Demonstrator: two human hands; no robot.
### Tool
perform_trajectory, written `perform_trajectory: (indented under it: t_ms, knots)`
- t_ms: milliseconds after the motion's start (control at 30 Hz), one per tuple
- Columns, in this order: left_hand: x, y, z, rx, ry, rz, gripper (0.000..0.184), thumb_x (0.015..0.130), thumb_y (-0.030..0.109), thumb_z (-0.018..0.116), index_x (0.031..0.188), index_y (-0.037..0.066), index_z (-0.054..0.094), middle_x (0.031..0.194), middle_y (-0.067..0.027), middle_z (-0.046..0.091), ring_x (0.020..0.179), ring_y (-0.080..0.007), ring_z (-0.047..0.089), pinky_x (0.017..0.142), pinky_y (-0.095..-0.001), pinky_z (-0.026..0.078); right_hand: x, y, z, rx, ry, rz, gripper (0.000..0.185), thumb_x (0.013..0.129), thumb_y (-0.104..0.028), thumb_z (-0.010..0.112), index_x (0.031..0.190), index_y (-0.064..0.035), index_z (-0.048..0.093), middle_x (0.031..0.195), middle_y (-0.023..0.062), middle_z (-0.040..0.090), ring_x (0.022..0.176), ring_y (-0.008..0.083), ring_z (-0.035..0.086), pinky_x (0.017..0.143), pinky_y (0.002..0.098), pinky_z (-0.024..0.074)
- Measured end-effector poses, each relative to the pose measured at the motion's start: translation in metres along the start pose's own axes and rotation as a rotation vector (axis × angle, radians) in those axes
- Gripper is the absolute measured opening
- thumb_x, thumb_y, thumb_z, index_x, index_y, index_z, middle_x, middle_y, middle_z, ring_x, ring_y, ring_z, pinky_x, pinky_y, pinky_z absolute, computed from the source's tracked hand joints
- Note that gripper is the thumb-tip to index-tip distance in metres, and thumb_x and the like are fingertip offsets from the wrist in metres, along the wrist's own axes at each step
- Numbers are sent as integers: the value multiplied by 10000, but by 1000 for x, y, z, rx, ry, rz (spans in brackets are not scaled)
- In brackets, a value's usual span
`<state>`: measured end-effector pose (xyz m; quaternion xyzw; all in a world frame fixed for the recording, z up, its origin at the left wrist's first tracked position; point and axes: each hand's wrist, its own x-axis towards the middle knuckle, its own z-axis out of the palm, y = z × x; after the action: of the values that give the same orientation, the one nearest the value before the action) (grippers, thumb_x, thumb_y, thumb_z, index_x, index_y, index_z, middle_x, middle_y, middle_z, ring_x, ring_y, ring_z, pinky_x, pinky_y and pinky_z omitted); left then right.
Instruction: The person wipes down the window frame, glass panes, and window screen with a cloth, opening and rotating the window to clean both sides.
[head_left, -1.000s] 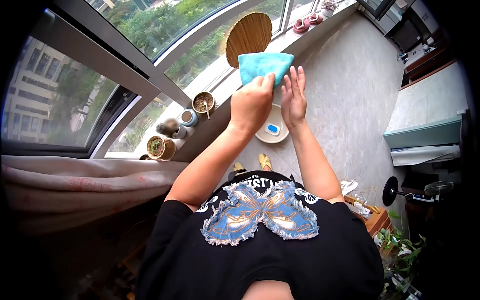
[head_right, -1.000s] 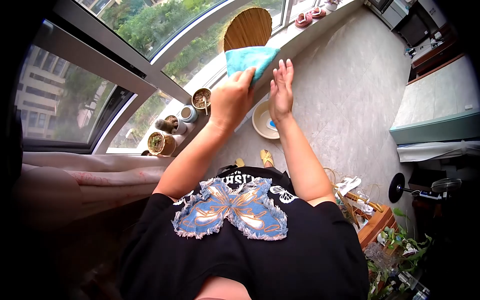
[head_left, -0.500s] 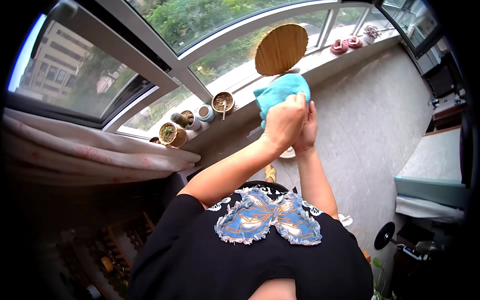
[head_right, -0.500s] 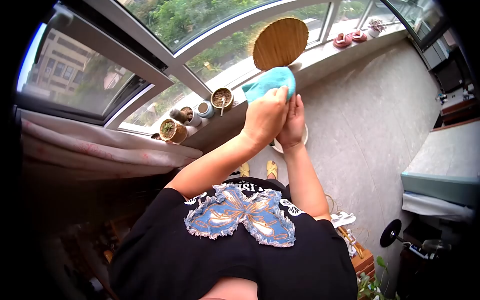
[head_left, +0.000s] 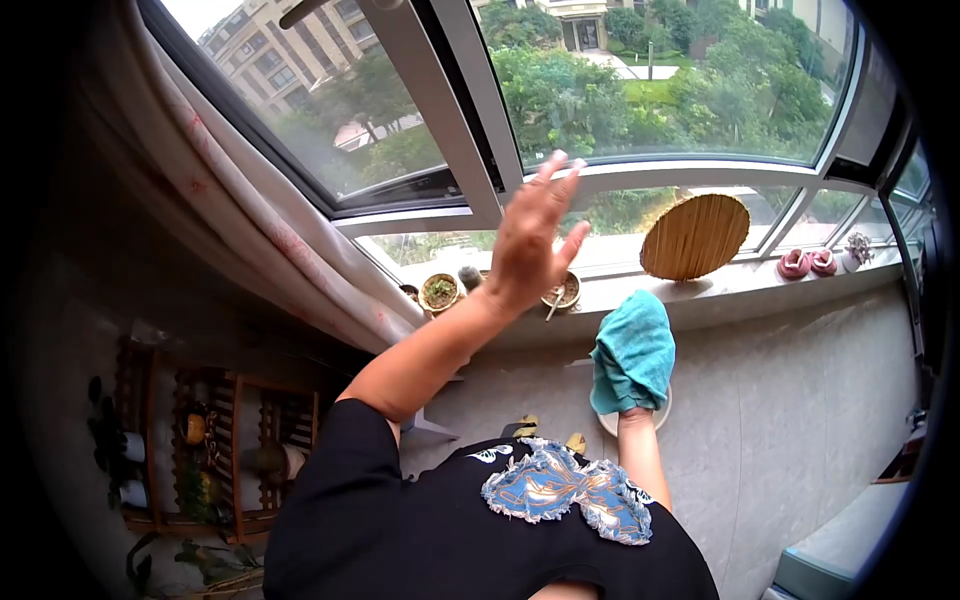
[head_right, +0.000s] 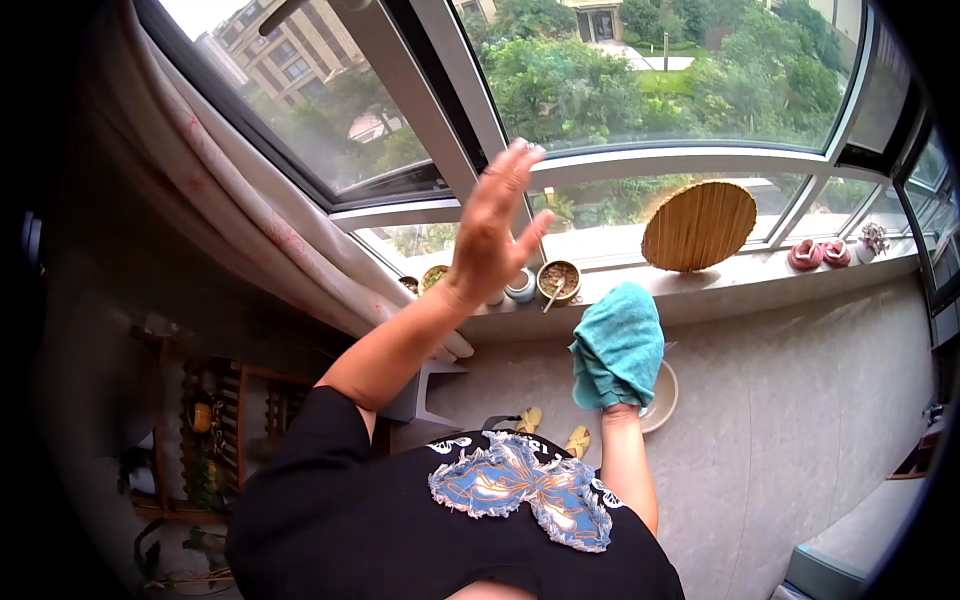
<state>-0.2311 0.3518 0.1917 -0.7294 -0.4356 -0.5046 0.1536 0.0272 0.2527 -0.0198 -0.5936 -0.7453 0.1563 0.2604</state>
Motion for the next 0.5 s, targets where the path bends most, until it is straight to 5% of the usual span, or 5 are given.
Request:
perform_trajectory:
  t_ms: [133, 267, 300, 367, 500]
  knots:
    - [125, -80, -93, 611, 440, 194, 750, 846, 124, 753, 1501, 23, 402, 1503, -245, 433, 1403, -424, 426, 1178, -498, 366, -3, 13, -5, 654, -22, 74, 791, 1011, -604, 439, 1605, -110, 271, 1659, 98, 295, 1530, 289, 267, 1271, 484, 170]
    - [209, -134, -150, 843, 87, 172, 677, 811, 197, 771, 1424, 73, 512, 1324, -175, 620, 1247, -374, 582, 1111, -494, 413, 9, 38, 19, 2090, -77, 123, 708, 1037, -537, 441, 1585, -112, 301, 1613, 105, 372, 1490, 316, 341, 1238, 580, 224]
    - [225, -143, -156, 785, -91, 67, 492, 834, 247, 746, 1288, 102, 623, 1099, -137, 719, 1064, -345, 675, 1014, -476, 482, 17, 27, 12, 1596, -56, 69, 696, 1021, -474, 515, 1573, -101, 315, 1597, 106, 392, 1472, 298, 369, 1237, 538, 253]
    - [247, -135, -165, 698, -337, -88, 293, 873, 235, 692, 1122, 82, 673, 966, -149, 731, 955, -336, 703, 905, -454, 542, 39, 3, 19, 1738, -61, 41, 621, 1061, -395, 481, 1571, -95, 294, 1590, 99, 396, 1446, 288, 407, 1230, 502, 307]
    - [245, -135, -164, 690, -331, -31, 262, 892, 230, 667, 1097, 67, 663, 971, -143, 731, 957, -334, 703, 885, -454, 550, 102, -45, 35, -184, 144, -195, 598, 1006, -476, 516, 1426, -51, 483, 1409, 119, 553, 1302, 312, 521, 1117, 510, 384]
